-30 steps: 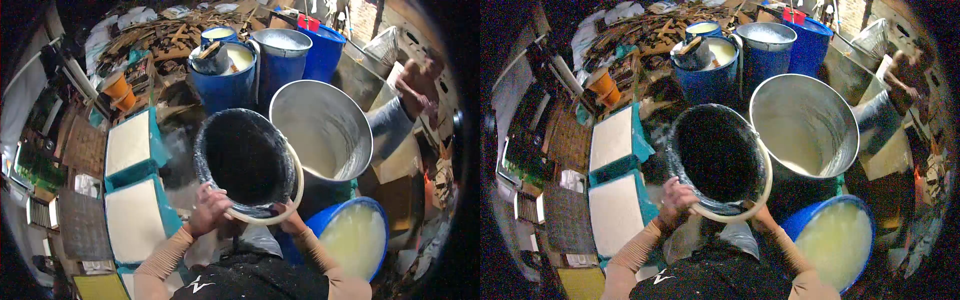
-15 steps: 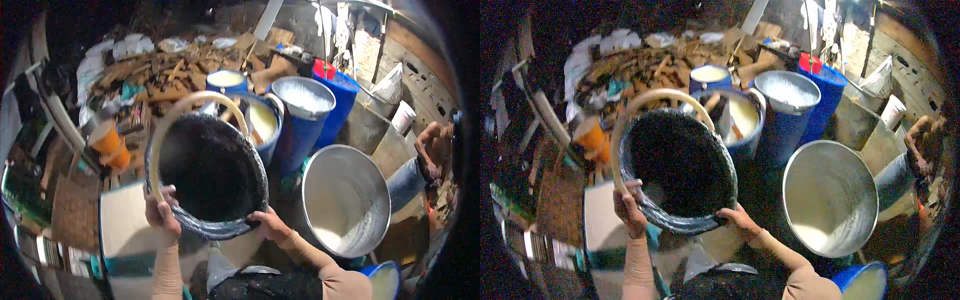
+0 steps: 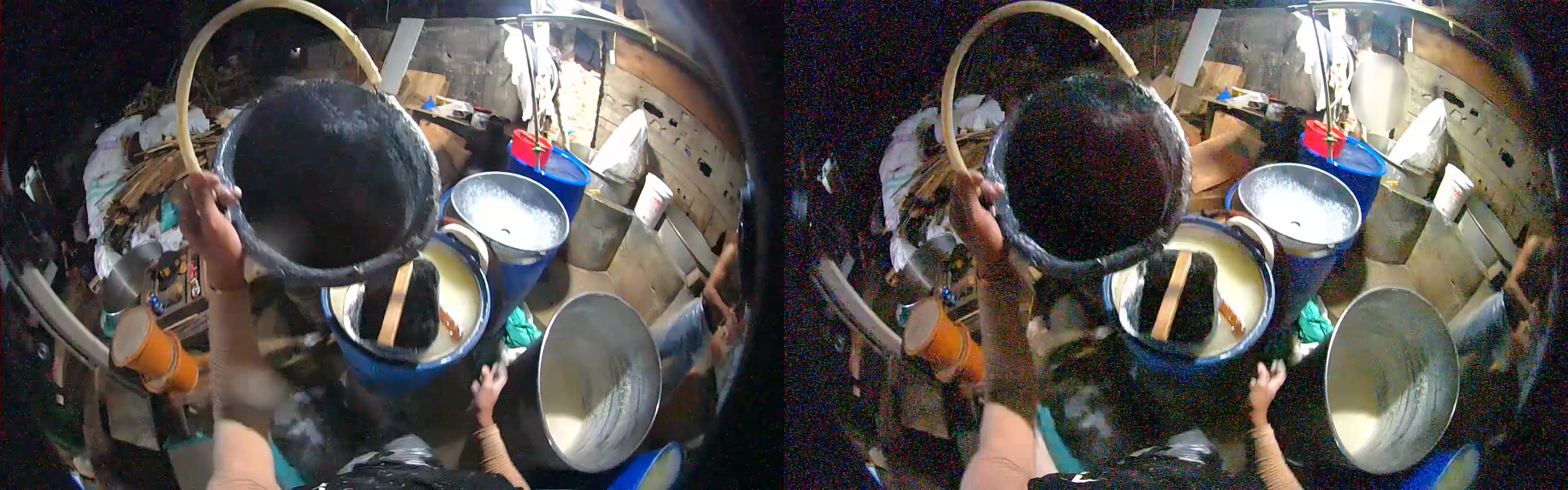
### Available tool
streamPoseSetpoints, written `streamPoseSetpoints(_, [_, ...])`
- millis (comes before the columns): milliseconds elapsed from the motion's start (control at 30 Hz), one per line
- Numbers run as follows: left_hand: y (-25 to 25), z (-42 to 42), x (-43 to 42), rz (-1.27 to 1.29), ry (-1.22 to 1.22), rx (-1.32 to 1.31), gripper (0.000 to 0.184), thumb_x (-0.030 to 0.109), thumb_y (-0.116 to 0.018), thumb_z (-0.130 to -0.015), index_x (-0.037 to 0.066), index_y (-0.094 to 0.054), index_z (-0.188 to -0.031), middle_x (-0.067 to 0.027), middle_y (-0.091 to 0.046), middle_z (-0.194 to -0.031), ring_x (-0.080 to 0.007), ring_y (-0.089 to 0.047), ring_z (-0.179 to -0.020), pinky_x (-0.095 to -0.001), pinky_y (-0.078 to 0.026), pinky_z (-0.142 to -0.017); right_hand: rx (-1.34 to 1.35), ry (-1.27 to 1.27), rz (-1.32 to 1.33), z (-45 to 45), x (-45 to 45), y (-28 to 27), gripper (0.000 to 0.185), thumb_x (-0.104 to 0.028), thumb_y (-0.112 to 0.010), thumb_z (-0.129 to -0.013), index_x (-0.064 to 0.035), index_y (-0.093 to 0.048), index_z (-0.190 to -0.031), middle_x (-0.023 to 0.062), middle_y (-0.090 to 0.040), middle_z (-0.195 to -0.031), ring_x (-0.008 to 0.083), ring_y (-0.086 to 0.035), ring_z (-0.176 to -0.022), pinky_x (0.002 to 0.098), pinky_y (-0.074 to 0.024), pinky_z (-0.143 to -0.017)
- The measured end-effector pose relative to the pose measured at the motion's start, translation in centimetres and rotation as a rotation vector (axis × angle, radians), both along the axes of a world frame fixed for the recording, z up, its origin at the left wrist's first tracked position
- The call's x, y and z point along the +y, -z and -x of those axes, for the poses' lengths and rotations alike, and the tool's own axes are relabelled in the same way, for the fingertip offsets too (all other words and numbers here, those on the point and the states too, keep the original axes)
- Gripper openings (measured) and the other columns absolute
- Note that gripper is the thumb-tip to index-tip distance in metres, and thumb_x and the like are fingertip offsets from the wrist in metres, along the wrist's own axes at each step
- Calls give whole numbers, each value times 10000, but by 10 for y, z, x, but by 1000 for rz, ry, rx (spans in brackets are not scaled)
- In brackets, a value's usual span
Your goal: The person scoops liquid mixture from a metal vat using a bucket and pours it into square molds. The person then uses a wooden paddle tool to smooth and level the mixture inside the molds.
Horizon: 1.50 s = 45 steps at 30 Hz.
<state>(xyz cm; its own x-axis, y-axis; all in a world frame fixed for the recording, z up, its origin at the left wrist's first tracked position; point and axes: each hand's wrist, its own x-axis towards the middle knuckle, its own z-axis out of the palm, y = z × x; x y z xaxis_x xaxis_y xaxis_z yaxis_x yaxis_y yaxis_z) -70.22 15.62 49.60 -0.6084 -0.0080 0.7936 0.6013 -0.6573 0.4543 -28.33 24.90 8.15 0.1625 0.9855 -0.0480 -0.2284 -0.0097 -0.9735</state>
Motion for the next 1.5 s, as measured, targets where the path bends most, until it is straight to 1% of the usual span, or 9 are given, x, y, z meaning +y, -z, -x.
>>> streamPoseSetpoints(100, [-38, 59, 81, 82, -97, 0, 347, 290, -471, -1030, 21, -605, -857, -34, -552, -649, -138, -547, -611, -297, -468, -662, 151, 214, 711, 57, 10, -5, 547, -507, -550, -913, -130, -455, -1297, 73, -508, -1175, 205, -507, -970, 424, -453, -892])
streamPoseSetpoints(167, [-66, 103, 138, 210, -120, 31, 400, 342, -472, -1028, 5, -625, -876, -49, -579, -659, -147, -551, -600, -307, -455, -643, 286, 77, 644, 92, 18, 19, 567, -528, -436, -971, -134, -422, -1379, 49, -494, -1034, 157, -453, -912, 429, -461, -776])
streamPoseSetpoints(233, [-83, 140, 199, 232, -22, 79, 421, 367, -474, -1026, 9, -629, -865, -43, -588, -663, -140, -548, -598, -309, -448, -635, 553, 179, 313, 138, 35, 56, 513, -512, -442, -990, -37, -458, -1185, 37, -477, -1069, 177, -461, -994, 331, -384, -953])
streamPoseSetpoints(300, [-96, 167, 263, 257, -19, 131, 445, 402, -478, -1024, 40, -620, -808, -12, -579, -640, -115, -533, -599, -301, -432, -624, 344, 316, 353, 165, 36, 22, 409, -459, -479, -997, -66, -443, -1105, 62, -468, -1090, 184, -454, -1010, 355, -397, -937])
streamPoseSetpoints(400, [-104, 185, 342, 314, 32, 198, 427, 421, -512, -1007, 69, -629, -796, 3, -563, -614, -111, -513, -585, -294, -429, -606, 421, 526, 309, 172, 46, 129, 365, -356, -599, -957, -45, -473, -1103, 92, -505, -1098, 199, -487, -964, 372, -435, -869])
streamPoseSetpoints(633, [-110, 236, 533, 192, 267, 285, 442, 364, -505, -1004, 59, -608, -701, -46, -580, -527, -161, -592, -510, -344, -455, -545, -368, 720, 236, 164, 51, 121, 344, -330, -575, -964, -32, -503, -1120, 106, -531, -1119, 221, -506, -1005, 373, -433, -889])
streamPoseSetpoints(833, [-141, 294, 722, 162, 284, 131, 445, 384, -518, -986, 48, -611, -710, -63, -609, -529, -218, -625, -512, -370, -477, -551, -640, 758, 243, 161, 37, 112, 333, -309, -555, -969, -21, -529, -1135, 117, -553, -1137, 241, -522, -1040, 374, -431, -905])
streamPoseSetpoints(1233, [-135, 314, 843, 158, -59, 241, 490, 437, -503, -969, 42, -690, -748, -117, -662, -639, -247, -650, -604, -430, -486, -567, -776, 792, 229, 148, 17, 131, 331, -266, -515, -980, 1, -582, -1165, 140, -597, -1173, 279, -555, -1109, 377, -426, -938])
streamPoseSetpoints(1500, [-136, 298, 914, 119, 136, 231, 469, 438, -506, -974, 29, -675, -817, -114, -660, -692, -295, -639, -658, -448, -493, -635, -745, 761, 102, 150, 2, 123, 370, -253, -447, -1002, 29, -592, -1194, 183, -616, -1184, 350, -565, -1133, 369, -407, -979])
